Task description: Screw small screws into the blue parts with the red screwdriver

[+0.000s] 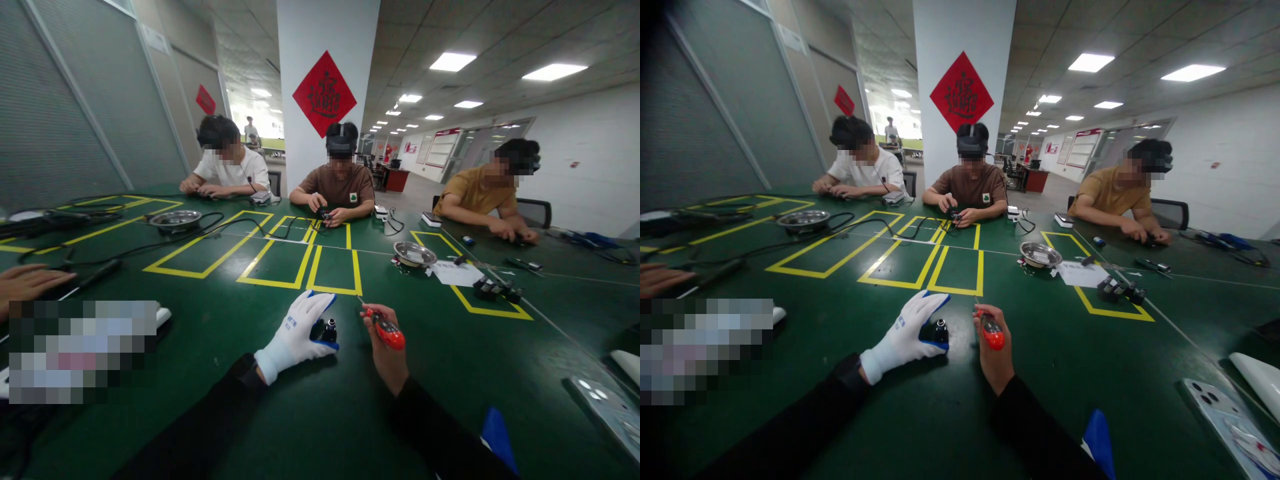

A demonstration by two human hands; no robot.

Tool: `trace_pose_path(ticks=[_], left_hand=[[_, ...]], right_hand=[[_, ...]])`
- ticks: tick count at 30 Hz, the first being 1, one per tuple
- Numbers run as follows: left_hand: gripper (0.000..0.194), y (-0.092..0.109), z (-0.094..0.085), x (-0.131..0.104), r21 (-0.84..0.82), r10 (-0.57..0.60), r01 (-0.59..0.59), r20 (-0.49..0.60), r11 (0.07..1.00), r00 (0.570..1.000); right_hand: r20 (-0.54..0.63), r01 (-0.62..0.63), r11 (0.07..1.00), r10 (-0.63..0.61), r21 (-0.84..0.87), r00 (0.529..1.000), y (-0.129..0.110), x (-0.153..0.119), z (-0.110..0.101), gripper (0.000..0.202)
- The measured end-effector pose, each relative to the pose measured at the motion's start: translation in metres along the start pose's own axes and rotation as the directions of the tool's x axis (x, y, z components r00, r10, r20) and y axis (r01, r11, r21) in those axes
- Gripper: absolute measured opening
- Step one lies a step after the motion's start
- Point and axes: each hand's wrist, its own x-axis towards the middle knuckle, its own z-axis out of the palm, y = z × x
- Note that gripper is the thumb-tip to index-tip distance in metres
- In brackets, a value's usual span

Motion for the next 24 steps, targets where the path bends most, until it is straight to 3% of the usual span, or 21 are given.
trace_pose_path(ticks=[11, 18, 21, 24], left_hand=[[0.081, 0.002, 0.005, -0.001, 0.008, 0.078, -0.079, 0.079, 0.997, 0.994], [0.081, 0.005, 0.008, -0.007, 0.007, 0.023, -0.023, 0.061, 1.0, 0.998], [0.076, 0.007, 0.008, -0.008, -0.014, 0.021, -0.02, 0.059, 1.0, 0.998], [0.059, 0.011, 0.007, -0.007, -0.037, 0.016, -0.014, 0.047, 0.999, 0.999]], right_hand=[[-0.09, -0.126, 0.955, 0.155, 0.27, 0.984, -0.003, 0.001, 0.003, 0.023], [-0.077, -0.142, 0.971, 0.159, 0.192, 0.984, -0.005, 0.006, -0.001, 0.045], [-0.034, -0.117, 0.982, 0.123, 0.151, 0.992, -0.005, 0.005, 0.0, 0.04], [-0.009, -0.073, 0.987, 0.075, 0.142, 0.997, -0.008, 0.003, 0.0, 0.034]])
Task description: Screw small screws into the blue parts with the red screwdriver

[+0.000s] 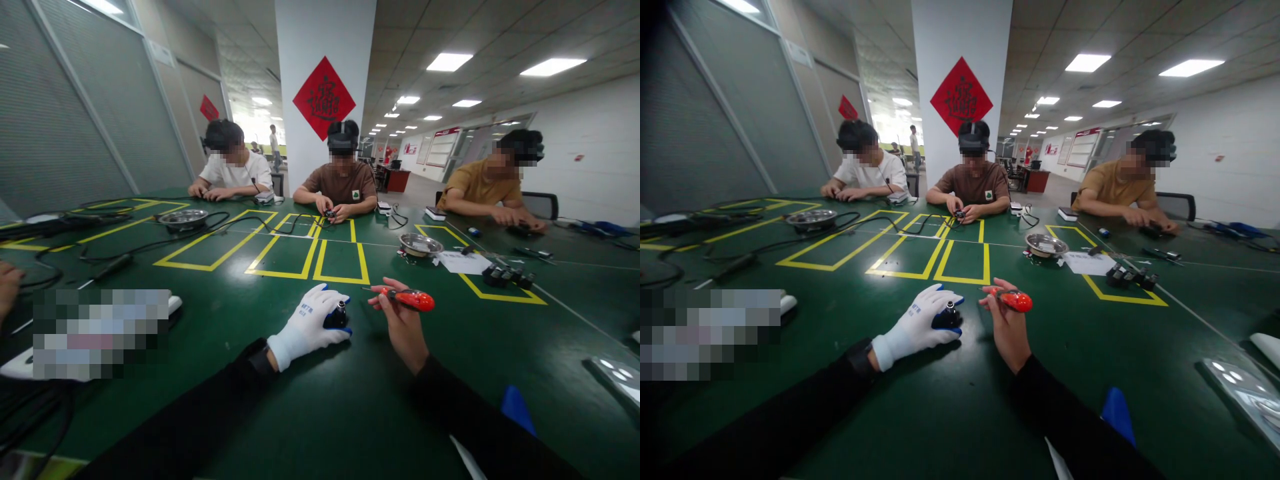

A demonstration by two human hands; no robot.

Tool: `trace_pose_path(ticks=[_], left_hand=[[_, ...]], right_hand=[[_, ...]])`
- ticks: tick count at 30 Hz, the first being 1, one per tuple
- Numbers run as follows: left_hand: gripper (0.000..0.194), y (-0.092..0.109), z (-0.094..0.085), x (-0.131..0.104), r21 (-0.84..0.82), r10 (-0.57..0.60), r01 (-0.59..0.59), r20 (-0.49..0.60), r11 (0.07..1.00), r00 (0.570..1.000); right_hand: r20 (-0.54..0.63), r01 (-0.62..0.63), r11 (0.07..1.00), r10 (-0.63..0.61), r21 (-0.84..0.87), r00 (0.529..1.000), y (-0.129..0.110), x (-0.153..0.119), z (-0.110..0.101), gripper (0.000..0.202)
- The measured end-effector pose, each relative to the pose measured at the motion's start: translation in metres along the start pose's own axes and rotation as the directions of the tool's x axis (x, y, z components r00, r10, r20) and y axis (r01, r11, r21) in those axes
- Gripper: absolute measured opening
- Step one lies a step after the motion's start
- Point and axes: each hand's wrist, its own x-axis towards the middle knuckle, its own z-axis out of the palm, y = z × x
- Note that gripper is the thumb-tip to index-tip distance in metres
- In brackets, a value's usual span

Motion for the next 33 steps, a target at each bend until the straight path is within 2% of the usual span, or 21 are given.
trace_pose_path(ticks=[3, 5, 7, 11, 17, 21, 26, 33], left_hand=[[0.039, 0.001, 0.001, 0.001, -0.024, -0.007, 0.007, 0.005, 1.0, 1.0], [0.034, 0.0, 0.004, 0.0, -0.029, -0.016, 0.016, 0.014, 0.999, 1.0], [0.041, -0.004, 0.006, 0.0, -0.012, -0.032, 0.032, 0.004, 0.999, 0.999], [0.074, -0.009, 0.005, -0.002, 0.048, -0.085, 0.087, -0.046, 0.995, 0.995], [0.053, -0.008, 0.004, -0.002, 0.008, -0.067, 0.068, -0.025, 0.998, 0.997], [0.061, -0.007, 0.008, -0.003, 0.021, -0.12, 0.12, -0.01, 0.993, 0.993], [0.058, -0.005, 0.011, -0.004, 0.016, -0.111, 0.111, 0.0, 0.994, 0.994], [0.06, -0.001, 0.01, -0.006, 0.016, -0.109, 0.108, 0.01, 0.994, 0.994]], right_hand=[[-0.009, 0.053, 0.998, -0.052, 0.036, 0.999, -0.006, -0.003, 0.001, 0.027], [-0.019, 0.066, 0.994, -0.065, 0.082, 0.998, -0.009, -0.005, 0.001, 0.023], [-0.031, 0.057, 0.991, -0.054, 0.118, 0.998, -0.011, -0.006, 0.002, 0.022], [-0.066, 0.017, 0.99, -0.008, 0.138, 0.998, -0.009, -0.007, 0.004, 0.023], [-0.117, -0.009, 0.997, 0.018, 0.076, 0.993, -0.009, -0.001, 0.002, 0.039], [-0.077, 0.008, 0.999, -0.004, 0.049, 0.997, -0.01, -0.002, 0.0, 0.032], [0.024, 0.104, 0.992, -0.106, 0.069, 0.994, -0.007, -0.007, -0.001, 0.022], [-0.066, 0.183, 0.97, -0.175, 0.157, 0.982, -0.015, -0.015, 0.003, 0.019]])
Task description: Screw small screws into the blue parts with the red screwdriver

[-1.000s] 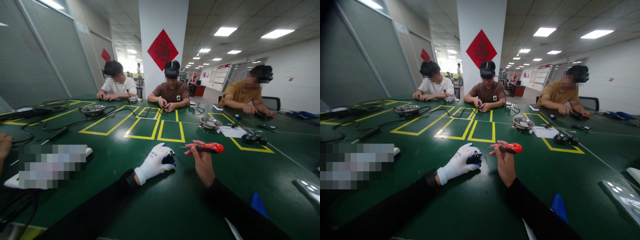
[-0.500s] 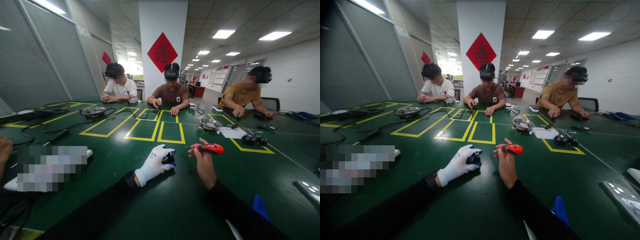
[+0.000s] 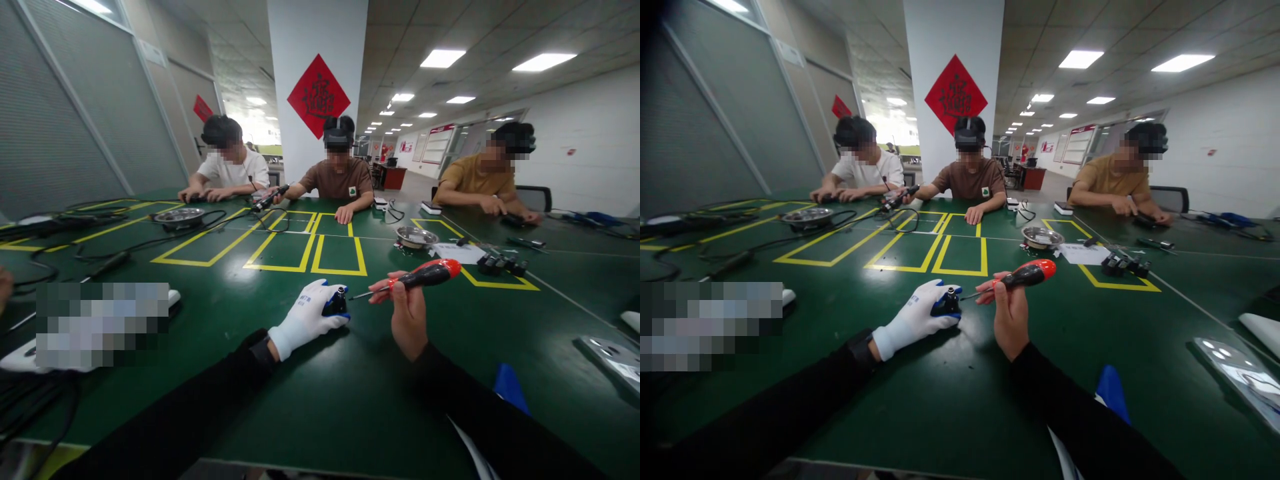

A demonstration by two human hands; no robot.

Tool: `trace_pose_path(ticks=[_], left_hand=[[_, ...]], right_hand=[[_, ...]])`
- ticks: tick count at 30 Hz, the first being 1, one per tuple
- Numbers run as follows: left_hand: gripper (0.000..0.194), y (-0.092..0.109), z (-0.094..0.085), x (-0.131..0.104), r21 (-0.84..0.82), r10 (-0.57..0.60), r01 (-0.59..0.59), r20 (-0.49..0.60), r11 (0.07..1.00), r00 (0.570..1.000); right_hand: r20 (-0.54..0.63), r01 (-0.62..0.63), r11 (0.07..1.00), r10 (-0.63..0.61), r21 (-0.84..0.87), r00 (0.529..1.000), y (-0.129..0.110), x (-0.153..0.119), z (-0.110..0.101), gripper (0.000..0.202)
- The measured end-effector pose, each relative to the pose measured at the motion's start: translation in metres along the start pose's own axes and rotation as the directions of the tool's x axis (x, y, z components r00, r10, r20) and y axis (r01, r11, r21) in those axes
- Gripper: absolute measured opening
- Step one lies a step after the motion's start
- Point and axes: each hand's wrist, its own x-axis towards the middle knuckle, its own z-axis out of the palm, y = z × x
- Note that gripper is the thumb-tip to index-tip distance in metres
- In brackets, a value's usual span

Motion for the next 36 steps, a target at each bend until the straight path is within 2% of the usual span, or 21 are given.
trace_pose_path(ticks=[3, 9, 14, 21, 26, 36], left_hand=[[0.06, 0.002, -0.001, -0.001, -0.001, -0.013, 0.013, 0.006, 1.0, 1.0], [0.061, 0.001, 0.001, -0.001, 0.006, -0.037, 0.037, 0.001, 0.999, 0.999], [0.054, -0.003, 0.001, 0.002, -0.021, -0.074, 0.074, 0.008, 0.997, 0.997], [0.05, -0.005, 0.002, 0.003, -0.017, -0.06, 0.06, -0.003, 0.998, 0.998], [0.049, -0.006, 0.004, 0.003, -0.01, -0.047, 0.047, -0.001, 0.999, 0.999], [0.045, -0.002, 0.0, 0.002, -0.039, -0.077, 0.077, 0.012, 0.996, 0.997]], right_hand=[[-0.005, 0.031, 0.999, -0.031, -0.012, 0.999, -0.007, -0.003, 0.002, 0.017], [0.123, 0.057, 0.998, -0.056, -0.006, 0.991, -0.008, -0.009, 0.005, 0.016], [0.165, 0.057, 0.998, -0.054, -0.013, 0.985, -0.007, -0.011, 0.006, 0.016], [0.264, 0.107, 0.986, -0.07, -0.129, 0.962, -0.004, -0.012, 0.002, 0.015], [0.275, 0.158, 0.976, -0.114, -0.147, 0.955, -0.005, -0.012, 0.0, 0.015], [0.267, 0.118, 0.988, -0.087, -0.103, 0.96, -0.003, -0.009, 0.001, 0.014]])
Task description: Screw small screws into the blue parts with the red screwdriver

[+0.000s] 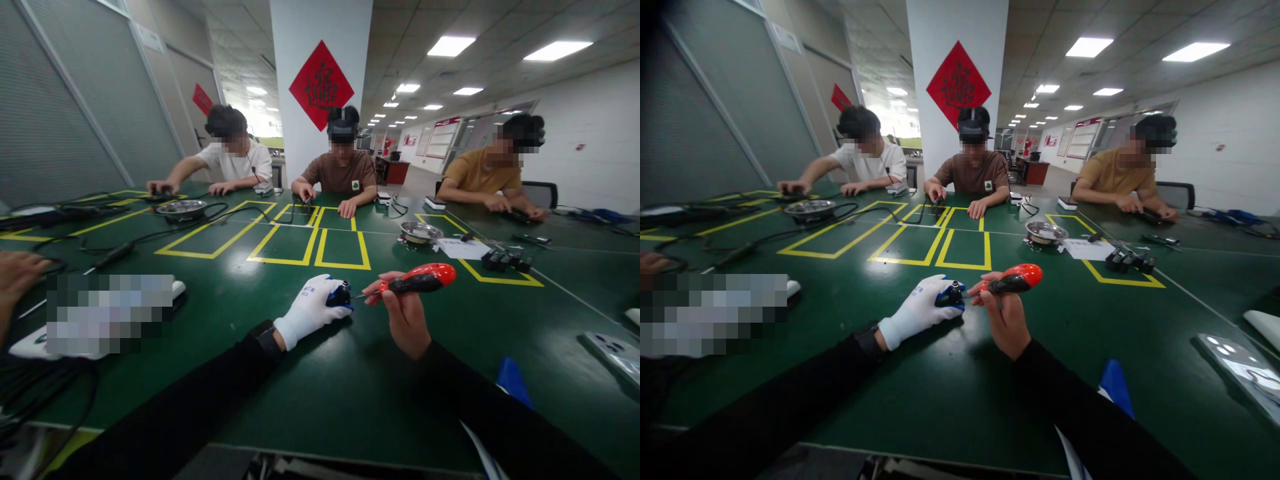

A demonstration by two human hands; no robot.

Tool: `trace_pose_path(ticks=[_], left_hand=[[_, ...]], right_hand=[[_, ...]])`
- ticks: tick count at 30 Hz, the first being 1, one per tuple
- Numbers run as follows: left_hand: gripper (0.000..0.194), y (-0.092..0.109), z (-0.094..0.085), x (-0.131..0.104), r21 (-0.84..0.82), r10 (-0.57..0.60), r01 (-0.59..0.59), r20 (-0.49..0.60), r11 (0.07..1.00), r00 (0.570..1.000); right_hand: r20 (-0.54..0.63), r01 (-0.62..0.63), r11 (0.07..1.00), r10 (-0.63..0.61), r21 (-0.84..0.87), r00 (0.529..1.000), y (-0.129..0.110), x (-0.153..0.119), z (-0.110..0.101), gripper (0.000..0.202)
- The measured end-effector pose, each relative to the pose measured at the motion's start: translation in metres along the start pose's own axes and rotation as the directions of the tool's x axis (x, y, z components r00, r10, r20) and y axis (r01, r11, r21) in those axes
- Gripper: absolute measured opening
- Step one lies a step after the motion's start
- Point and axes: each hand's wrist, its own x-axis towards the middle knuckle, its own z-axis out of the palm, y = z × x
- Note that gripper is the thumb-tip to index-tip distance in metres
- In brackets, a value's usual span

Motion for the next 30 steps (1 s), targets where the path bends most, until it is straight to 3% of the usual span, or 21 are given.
trace_pose_path(ticks=[5, 10, 15, 19, 25, 30], left_hand=[[0.041, 0.005, -0.004, -0.002, -0.004, -0.026, 0.026, -0.008, 1.0, 1.0], [0.039, 0.006, -0.005, -0.001, -0.003, -0.021, 0.021, 0.0, 1.0, 1.0], [0.04, 0.008, -0.005, -0.002, -0.002, -0.02, 0.02, -0.005, 1.0, 1.0], [0.04, 0.008, -0.005, -0.003, 0.002, -0.017, 0.017, -0.019, 1.0, 1.0], [0.038, 0.006, -0.002, -0.003, 0.004, -0.019, 0.019, -0.036, 1.0, 0.999], [0.038, 0.005, -0.002, -0.004, 0.001, -0.032, 0.032, -0.044, 0.999, 0.999]], right_hand=[[-0.024, -0.027, 1.0, 0.027, 0.012, 0.999, -0.004, 0.001, 0.0, 0.015], [-0.067, -0.119, 0.972, 0.135, 0.205, 0.989, -0.014, 0.004, 0.004, 0.029], [-0.025, -0.162, 0.935, 0.179, 0.317, 0.984, -0.014, 0.005, 0.004, 0.039], [-0.013, -0.164, 0.939, 0.176, 0.303, 0.984, -0.011, 0.004, 0.002, 0.038], [-0.029, -0.191, 0.968, 0.198, 0.161, 0.98, -0.013, 0.006, 0.0, 0.014], [-0.03, -0.188, 0.949, 0.202, 0.253, 0.979, -0.013, 0.008, -0.001, 0.024]])
